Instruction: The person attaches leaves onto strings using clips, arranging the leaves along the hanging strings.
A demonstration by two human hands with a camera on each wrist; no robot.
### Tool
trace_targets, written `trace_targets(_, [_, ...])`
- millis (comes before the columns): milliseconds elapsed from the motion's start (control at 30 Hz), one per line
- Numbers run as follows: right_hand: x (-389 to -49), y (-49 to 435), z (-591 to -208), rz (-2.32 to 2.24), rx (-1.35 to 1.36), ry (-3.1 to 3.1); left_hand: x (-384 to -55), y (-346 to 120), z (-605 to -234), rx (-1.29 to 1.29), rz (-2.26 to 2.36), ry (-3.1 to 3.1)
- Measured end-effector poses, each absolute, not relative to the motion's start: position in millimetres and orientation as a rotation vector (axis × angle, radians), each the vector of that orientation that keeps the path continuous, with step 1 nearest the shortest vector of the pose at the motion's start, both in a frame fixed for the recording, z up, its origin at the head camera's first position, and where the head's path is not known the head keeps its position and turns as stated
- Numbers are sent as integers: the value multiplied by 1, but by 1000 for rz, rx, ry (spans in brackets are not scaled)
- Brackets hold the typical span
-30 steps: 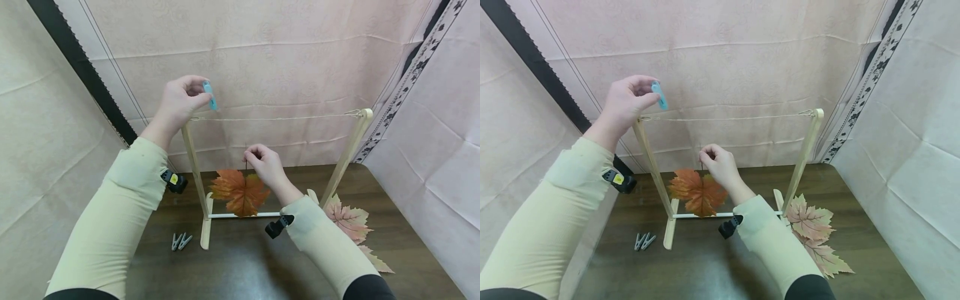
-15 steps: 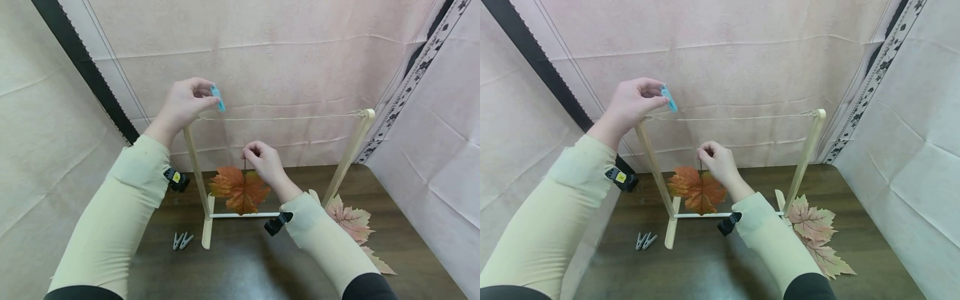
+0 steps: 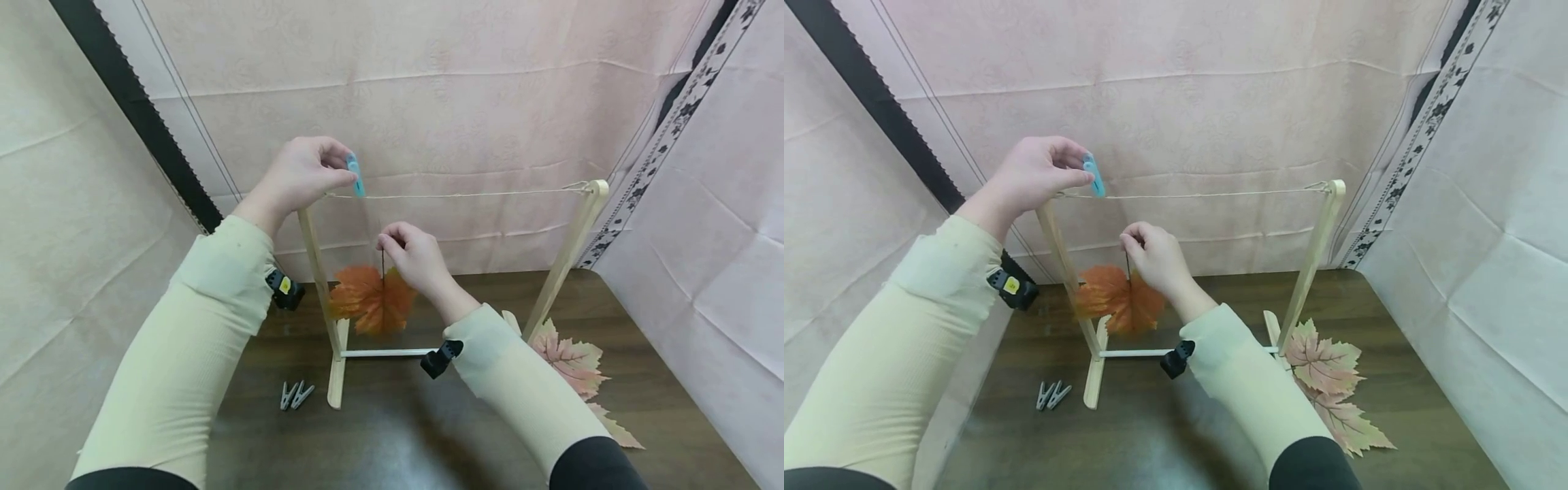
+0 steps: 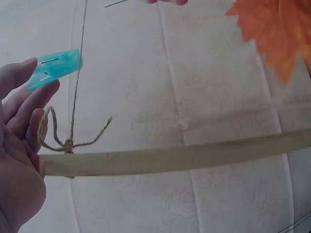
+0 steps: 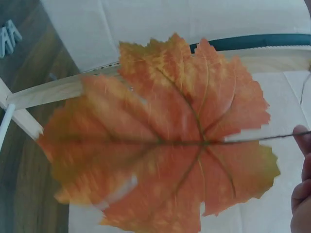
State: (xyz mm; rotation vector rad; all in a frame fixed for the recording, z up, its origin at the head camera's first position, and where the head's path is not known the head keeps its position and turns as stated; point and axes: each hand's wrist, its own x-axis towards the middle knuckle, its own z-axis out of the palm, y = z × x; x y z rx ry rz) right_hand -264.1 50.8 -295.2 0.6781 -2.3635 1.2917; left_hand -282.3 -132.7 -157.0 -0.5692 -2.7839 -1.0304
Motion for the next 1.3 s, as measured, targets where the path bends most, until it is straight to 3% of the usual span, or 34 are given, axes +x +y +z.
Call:
trace_targets(567, [-269, 22, -281, 1277, 466, -2344, -286, -133, -155, -580, -895, -2824])
trace_targets(1300, [-278, 17, -277, 1255, 456, -2338, -290, -135, -155, -557, -1009, -2832])
